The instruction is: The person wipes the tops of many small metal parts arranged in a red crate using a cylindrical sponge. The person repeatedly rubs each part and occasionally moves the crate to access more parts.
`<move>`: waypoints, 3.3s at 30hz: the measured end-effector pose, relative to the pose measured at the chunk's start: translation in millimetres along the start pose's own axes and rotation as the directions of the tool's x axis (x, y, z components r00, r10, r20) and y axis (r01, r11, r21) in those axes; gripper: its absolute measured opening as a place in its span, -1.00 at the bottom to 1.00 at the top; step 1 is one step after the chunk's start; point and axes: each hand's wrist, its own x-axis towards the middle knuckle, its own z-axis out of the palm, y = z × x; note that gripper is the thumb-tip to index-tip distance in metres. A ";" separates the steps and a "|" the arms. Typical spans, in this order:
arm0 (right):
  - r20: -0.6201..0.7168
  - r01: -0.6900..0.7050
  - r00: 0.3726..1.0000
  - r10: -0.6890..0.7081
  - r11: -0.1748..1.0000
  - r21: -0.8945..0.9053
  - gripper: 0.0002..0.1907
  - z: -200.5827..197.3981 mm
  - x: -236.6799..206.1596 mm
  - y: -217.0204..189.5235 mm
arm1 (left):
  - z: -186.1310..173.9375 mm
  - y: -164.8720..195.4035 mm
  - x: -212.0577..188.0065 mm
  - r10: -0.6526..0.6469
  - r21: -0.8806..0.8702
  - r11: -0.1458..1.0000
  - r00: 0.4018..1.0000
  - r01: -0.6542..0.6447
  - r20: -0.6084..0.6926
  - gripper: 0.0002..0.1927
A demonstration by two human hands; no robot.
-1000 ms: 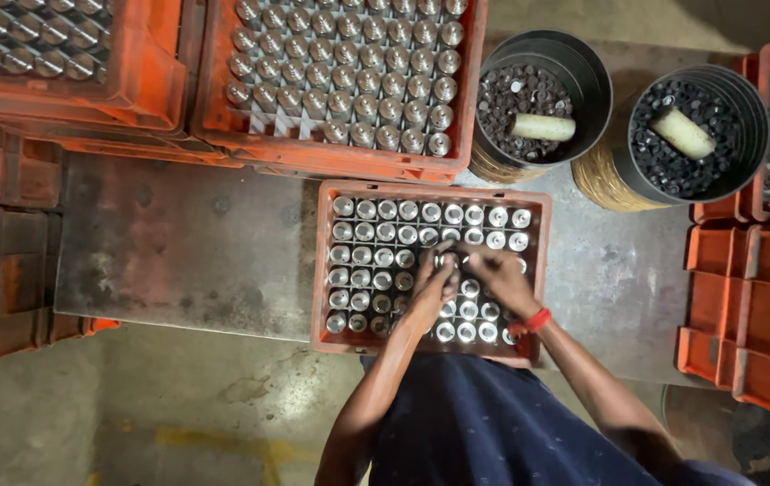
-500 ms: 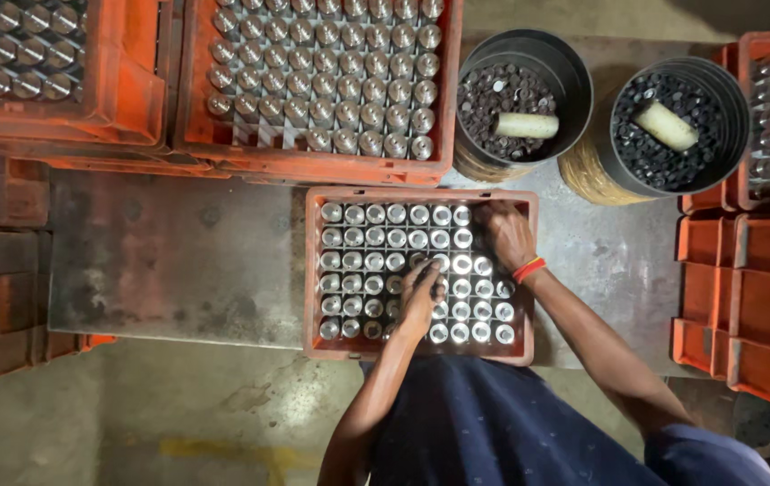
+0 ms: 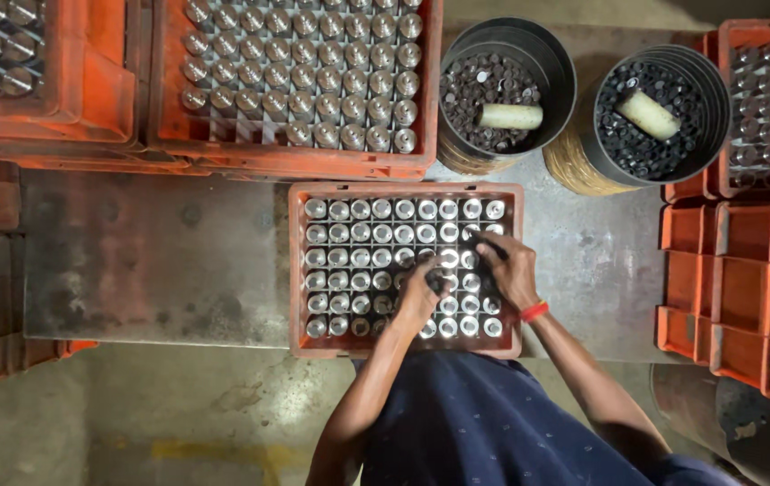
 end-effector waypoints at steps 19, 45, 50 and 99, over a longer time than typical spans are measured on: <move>0.500 -0.376 0.854 0.144 0.835 0.402 -0.75 10.2 -33.5 4.2 | 4.8 -15.6 -11.4 0.079 0.342 0.932 0.986 -0.125 0.144 -0.63; 0.327 -0.446 0.884 0.335 0.817 0.367 -0.70 -0.5 -40.6 -23.6 | 32.8 -11.4 -26.1 0.018 0.514 0.858 0.999 0.006 -0.041 -0.49; 0.024 0.158 0.987 -0.157 0.944 -0.291 -0.79 -33.9 -3.4 5.6 | 14.6 -8.4 -31.3 0.086 0.432 0.902 0.975 0.012 -0.207 -0.55; 0.564 -0.587 0.796 0.218 0.504 0.634 -0.39 -53.8 -170.1 -26.0 | -2.6 -76.9 -133.9 0.304 0.560 0.794 0.952 -0.236 -0.031 -0.51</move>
